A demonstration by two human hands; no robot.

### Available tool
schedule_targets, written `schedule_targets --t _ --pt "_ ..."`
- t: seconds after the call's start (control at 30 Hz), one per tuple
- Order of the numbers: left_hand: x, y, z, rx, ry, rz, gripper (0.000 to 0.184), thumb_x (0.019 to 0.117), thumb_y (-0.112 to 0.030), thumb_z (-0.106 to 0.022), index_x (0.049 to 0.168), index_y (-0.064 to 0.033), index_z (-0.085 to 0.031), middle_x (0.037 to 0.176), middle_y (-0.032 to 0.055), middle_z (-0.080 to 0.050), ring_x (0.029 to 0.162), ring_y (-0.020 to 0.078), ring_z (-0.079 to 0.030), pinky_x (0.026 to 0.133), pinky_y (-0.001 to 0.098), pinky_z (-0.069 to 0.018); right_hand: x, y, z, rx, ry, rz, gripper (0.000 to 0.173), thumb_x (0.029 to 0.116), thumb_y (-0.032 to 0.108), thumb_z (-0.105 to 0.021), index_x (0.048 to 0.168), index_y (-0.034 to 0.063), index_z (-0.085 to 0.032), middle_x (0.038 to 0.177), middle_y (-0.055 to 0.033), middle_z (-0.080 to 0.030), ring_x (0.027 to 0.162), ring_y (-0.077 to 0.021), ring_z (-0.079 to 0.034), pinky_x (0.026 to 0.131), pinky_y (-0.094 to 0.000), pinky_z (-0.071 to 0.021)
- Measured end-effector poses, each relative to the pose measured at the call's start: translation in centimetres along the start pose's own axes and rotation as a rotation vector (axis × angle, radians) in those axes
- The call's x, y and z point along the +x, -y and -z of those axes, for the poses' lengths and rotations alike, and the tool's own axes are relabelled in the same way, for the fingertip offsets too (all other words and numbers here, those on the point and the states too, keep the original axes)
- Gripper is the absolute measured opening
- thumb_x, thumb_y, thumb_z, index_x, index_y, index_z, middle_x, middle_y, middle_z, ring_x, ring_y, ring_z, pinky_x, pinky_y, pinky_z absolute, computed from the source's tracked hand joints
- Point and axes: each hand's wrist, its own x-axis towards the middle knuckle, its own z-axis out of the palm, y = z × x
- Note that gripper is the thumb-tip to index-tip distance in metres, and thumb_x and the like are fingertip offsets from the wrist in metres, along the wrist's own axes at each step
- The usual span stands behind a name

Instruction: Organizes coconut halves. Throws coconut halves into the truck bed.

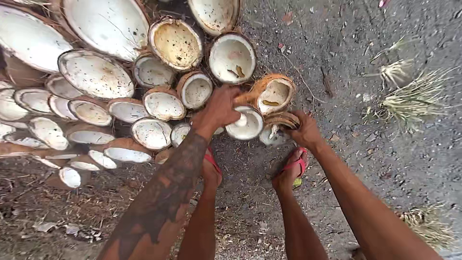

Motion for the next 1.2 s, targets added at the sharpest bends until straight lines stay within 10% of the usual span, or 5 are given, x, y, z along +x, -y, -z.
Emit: schedule_targets --t 0.2,0.33,0.63,0.83,1.2 --pt "-9.4 0.8 0.3 -0.151 -0.012 -0.127 0.047 0.0696 -0.014 -0.087 0.114 -0.0171 -0.073 0.117 0.0087 -0.068 0.111 0.0300 -0.065 0.096 0.0580 -0.0527 -2.7 5.9 5.1 -0.041 0.109 0.186 0.085 0.0784 0.012 -0.086 0.150 0.0063 -0.041 0.127 -0.0269 -0.059 0.110 -0.0421 -0.063 0.091 -0.0619 -0.0536" --pt "-6.3 5.0 -0.3 0.195 -0.026 0.014 0.102 0.0596 -0.023 -0.092 0.152 -0.0158 -0.048 0.148 0.0240 -0.047 0.134 0.0497 -0.044 0.097 0.0704 -0.0430 4.9 9.3 4.6 -0.352 0.065 0.203 0.105 0.0702 0.026 -0.093 0.157 0.0095 -0.035 0.149 -0.0345 -0.040 0.130 -0.0592 -0.044 0.096 -0.0746 -0.0444" --pt "-5.9 7.5 -0.2 0.172 0.219 -0.016 0.092 0.0605 -0.026 -0.094 0.145 -0.0178 -0.056 0.148 0.0106 -0.052 0.136 0.0415 -0.046 0.087 0.0626 -0.0540 5.9 14.5 4.8 -0.420 0.282 0.271 0.082 0.0605 0.018 -0.097 0.126 0.0045 -0.049 0.097 -0.0190 -0.066 0.087 -0.0388 -0.067 0.073 -0.0626 -0.0552" --pt "-9.1 6.6 6.4 -0.145 0.089 0.038 0.078 0.0630 -0.031 -0.093 0.133 -0.0156 -0.062 0.130 0.0160 -0.060 0.120 0.0383 -0.059 0.090 0.0630 -0.0534 7.7 21.9 6.8 -0.421 0.257 0.209 0.132 0.0628 0.024 -0.098 0.161 0.0047 -0.012 0.147 -0.0311 -0.044 0.128 -0.0488 -0.052 0.101 -0.0659 -0.0466" --pt "-2.2 9.6 2.6 -0.268 -0.186 0.179 0.140 0.0475 -0.035 -0.102 0.163 -0.0242 -0.024 0.163 0.0260 -0.027 0.143 0.0513 -0.036 0.104 0.0653 -0.0480 12.2 20.8 6.7 0.083 0.389 0.199 0.106 0.0705 0.001 -0.078 0.160 0.0204 -0.027 0.153 -0.0159 -0.046 0.129 -0.0297 -0.056 0.100 -0.0535 -0.0523"
